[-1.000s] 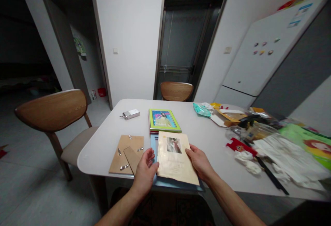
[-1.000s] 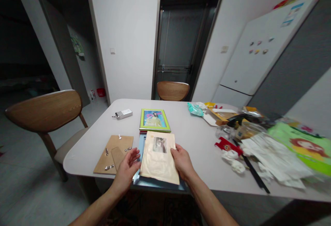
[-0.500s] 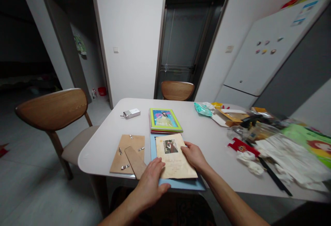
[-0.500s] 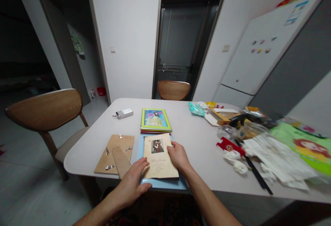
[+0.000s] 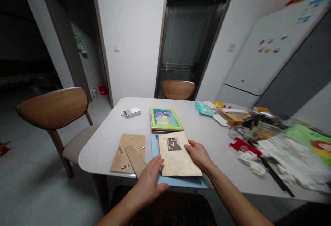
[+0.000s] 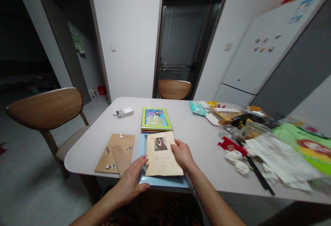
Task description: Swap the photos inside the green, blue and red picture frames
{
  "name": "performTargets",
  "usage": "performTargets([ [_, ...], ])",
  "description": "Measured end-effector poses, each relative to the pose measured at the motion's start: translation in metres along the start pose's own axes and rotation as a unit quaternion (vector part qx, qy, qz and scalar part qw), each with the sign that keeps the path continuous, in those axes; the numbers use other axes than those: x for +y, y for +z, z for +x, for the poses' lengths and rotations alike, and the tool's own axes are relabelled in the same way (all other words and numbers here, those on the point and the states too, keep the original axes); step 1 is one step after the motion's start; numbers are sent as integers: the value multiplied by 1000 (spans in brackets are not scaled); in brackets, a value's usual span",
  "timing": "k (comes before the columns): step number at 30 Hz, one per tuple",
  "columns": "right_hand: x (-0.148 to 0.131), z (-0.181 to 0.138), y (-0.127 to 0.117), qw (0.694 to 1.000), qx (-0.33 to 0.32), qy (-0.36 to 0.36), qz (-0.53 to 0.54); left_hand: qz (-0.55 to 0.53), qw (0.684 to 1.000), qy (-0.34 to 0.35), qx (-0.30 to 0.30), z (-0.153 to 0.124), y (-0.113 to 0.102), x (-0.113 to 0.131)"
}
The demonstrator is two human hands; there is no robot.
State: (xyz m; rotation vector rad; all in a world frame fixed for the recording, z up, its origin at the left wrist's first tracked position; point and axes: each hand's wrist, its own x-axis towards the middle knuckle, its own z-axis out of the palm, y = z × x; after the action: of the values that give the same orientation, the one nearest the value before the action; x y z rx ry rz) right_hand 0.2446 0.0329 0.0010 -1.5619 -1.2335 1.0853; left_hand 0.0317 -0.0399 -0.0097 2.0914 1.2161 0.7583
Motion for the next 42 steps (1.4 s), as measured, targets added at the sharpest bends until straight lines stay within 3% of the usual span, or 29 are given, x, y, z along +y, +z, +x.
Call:
performTargets([
  [6,5,3,10,996,-1,-27,-79,16,1000,15,-5,1,-2,-1],
  [8,4,5,10,987,-1,-48,-154,25,1000,15,-11,0,-3,0],
  [12,1,4,6,932,36,-102,-345,47,998,15,-25,0,-6,3],
  [20,0,-10,13,830,69,-90,-546,119,990,24,-69,5,-14,8],
  [30,9,1,1,849,80,-134,-505,127,989,33,-68,5,-14,13],
  [35,10,-1,-1,878,89,-124,-454,97,994,-38,-21,5,-2,3],
  [38,16,-4,-1,871,123,-125,-458,72,995,-67,-6,7,2,0],
  [42,24,-8,-1,859,112,-128,-483,48,997,-54,14,8,2,5],
])
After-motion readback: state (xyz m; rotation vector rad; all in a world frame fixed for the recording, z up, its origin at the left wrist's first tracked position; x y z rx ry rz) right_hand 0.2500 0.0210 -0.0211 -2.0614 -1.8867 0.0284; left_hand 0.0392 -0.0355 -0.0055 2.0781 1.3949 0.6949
